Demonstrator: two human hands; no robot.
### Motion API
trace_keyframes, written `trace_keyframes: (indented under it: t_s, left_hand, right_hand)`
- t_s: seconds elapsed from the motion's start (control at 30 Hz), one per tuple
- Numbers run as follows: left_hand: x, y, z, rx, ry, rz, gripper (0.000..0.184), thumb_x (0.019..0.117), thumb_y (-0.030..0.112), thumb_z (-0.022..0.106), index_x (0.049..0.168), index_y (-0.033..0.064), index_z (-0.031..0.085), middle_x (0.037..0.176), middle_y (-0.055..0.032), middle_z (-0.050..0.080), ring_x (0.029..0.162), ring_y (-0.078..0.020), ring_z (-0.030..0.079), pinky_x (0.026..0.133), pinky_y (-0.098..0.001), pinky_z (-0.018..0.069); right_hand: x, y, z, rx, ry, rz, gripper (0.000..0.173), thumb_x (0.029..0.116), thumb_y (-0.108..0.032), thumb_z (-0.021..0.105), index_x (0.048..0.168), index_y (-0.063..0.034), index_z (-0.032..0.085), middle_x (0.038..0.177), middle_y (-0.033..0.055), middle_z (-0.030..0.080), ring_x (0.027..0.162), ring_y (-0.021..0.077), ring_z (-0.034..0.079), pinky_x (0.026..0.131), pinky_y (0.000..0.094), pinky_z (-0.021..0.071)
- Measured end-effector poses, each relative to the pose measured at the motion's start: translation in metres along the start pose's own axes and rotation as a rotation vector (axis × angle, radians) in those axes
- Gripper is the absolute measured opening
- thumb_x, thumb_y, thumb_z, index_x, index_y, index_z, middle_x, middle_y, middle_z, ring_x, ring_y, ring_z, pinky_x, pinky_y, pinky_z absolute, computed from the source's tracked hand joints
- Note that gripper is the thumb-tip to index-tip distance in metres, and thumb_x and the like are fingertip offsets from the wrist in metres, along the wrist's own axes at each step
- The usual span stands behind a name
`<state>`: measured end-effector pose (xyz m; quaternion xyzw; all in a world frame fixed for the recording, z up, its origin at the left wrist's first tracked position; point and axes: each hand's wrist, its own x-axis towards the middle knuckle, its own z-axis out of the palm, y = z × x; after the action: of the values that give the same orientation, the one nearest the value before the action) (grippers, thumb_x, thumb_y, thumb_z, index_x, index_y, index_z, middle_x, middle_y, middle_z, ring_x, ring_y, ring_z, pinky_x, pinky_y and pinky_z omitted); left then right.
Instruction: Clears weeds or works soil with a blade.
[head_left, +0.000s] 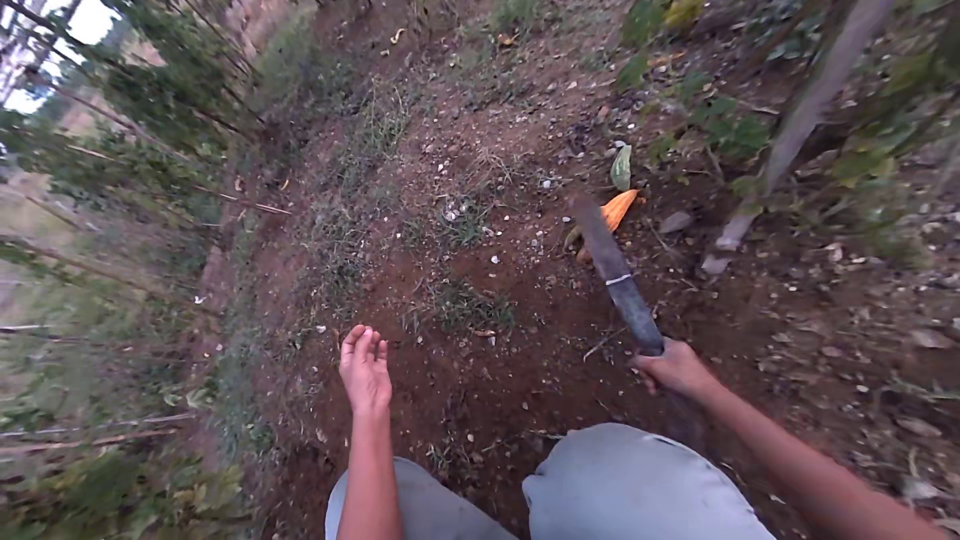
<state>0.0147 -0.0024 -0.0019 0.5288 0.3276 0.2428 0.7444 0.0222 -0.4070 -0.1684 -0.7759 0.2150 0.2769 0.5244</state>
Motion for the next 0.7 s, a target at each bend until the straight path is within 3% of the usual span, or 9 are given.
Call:
trace_keyframes:
  t_s: [0.07,0.13,0.17,0.27,0.37,0.53,0.6,0.63,0.7]
  left_hand:
    - [-0.001,0.001,0.002,-0.004,0.003,-0.006,0.011,0.1014,0.0,0.052,0.109,0.007,0.056,0.091,-0.0009,0.063,0.074,-0.009,0.064,0.071,-0.025,0.057]
    - [-0.002,0.001,0.004,-0.013,0.001,-0.01,0.012,0.1014,-0.001,0.052,0.11,0.0066,0.056,0.091,-0.0013,0.063,0.074,-0.0097,0.063,0.071,-0.0253,0.057]
    - [-0.002,0.0,0.004,-0.013,0.0,-0.011,0.011,0.1015,0.0,0.052,0.109,0.0066,0.057,0.091,-0.0013,0.063,0.074,-0.0095,0.063,0.071,-0.0252,0.057]
    - [-0.001,-0.001,0.002,-0.022,0.0,-0.013,0.011,0.1016,0.0,0.052,0.107,0.0074,0.057,0.089,-0.001,0.064,0.072,-0.0088,0.063,0.07,-0.0246,0.0568]
    - [0.0,0.003,0.0,-0.017,-0.001,-0.005,0.011,0.1018,0.0,0.052,0.108,0.0072,0.056,0.089,-0.001,0.063,0.072,-0.0083,0.063,0.07,-0.0244,0.0569]
    - [-0.001,0.004,0.0,-0.02,0.004,-0.006,0.01,0.1018,0.0,0.051,0.107,0.0075,0.056,0.088,-0.0007,0.063,0.072,-0.0088,0.064,0.07,-0.0245,0.0573]
    - [0.0,0.002,0.002,-0.032,-0.004,-0.006,0.011,0.1017,-0.001,0.051,0.105,0.0077,0.056,0.087,0.0002,0.063,0.071,-0.0081,0.064,0.069,-0.0236,0.0571]
    - [0.0,0.001,0.003,-0.039,-0.004,-0.008,0.011,0.1016,-0.001,0.051,0.104,0.0078,0.057,0.087,0.0002,0.064,0.071,-0.0082,0.064,0.069,-0.0235,0.0571]
    - [0.0,0.001,0.003,-0.038,-0.003,-0.013,0.011,0.1014,-0.001,0.052,0.105,0.0075,0.057,0.088,-0.0004,0.064,0.072,-0.0088,0.064,0.069,-0.0239,0.0571]
  right_hand:
    - [0.001,0.013,0.029,-0.051,-0.022,-0.044,0.029,0.0952,-0.005,0.065,0.12,0.0065,0.054,0.071,0.007,0.059,0.053,0.0145,0.061,0.054,0.0319,0.0566]
    - [-0.008,0.023,0.041,-0.428,-0.218,-0.007,0.036,0.0929,-0.01,0.072,0.12,0.0108,0.061,0.097,0.0247,0.069,0.084,0.0335,0.069,0.081,0.0519,0.0565]
    - [-0.012,0.025,0.042,-0.564,-0.316,0.018,0.038,0.0938,-0.014,0.073,0.122,0.0096,0.061,0.105,0.028,0.068,0.093,0.0392,0.069,0.088,0.0575,0.0535]
    - [-0.015,0.017,0.017,-0.654,-0.393,0.004,0.036,0.0957,-0.016,0.072,0.123,0.0041,0.06,0.092,0.0223,0.067,0.074,0.0335,0.068,0.074,0.0519,0.0569]
    - [-0.005,0.006,-0.01,-0.428,-0.277,-0.002,0.028,0.0963,-0.008,0.068,0.121,0.0033,0.059,0.073,0.0133,0.062,0.054,0.0216,0.059,0.056,0.0396,0.0544]
    - [0.007,0.001,0.029,0.031,-0.014,0.006,0.026,0.0961,-0.005,0.064,0.118,0.0031,0.052,0.064,0.0027,0.054,0.047,0.0119,0.056,0.049,0.0295,0.0549]
    - [0.006,0.023,0.044,-0.299,-0.165,-0.044,0.029,0.0919,-0.005,0.069,0.115,0.0096,0.058,0.077,0.0151,0.063,0.062,0.0232,0.063,0.063,0.0404,0.056]
    - [0.005,0.029,0.046,-0.52,-0.301,-0.038,0.036,0.0907,-0.009,0.074,0.118,0.0103,0.062,0.097,0.0249,0.069,0.086,0.0351,0.07,0.082,0.0529,0.0561]
    - [-0.004,0.036,0.05,-0.783,-0.465,-0.068,0.045,0.0929,-0.025,0.076,0.124,0.0054,0.063,0.115,0.0293,0.067,0.107,0.044,0.067,0.094,0.0619,0.0508]
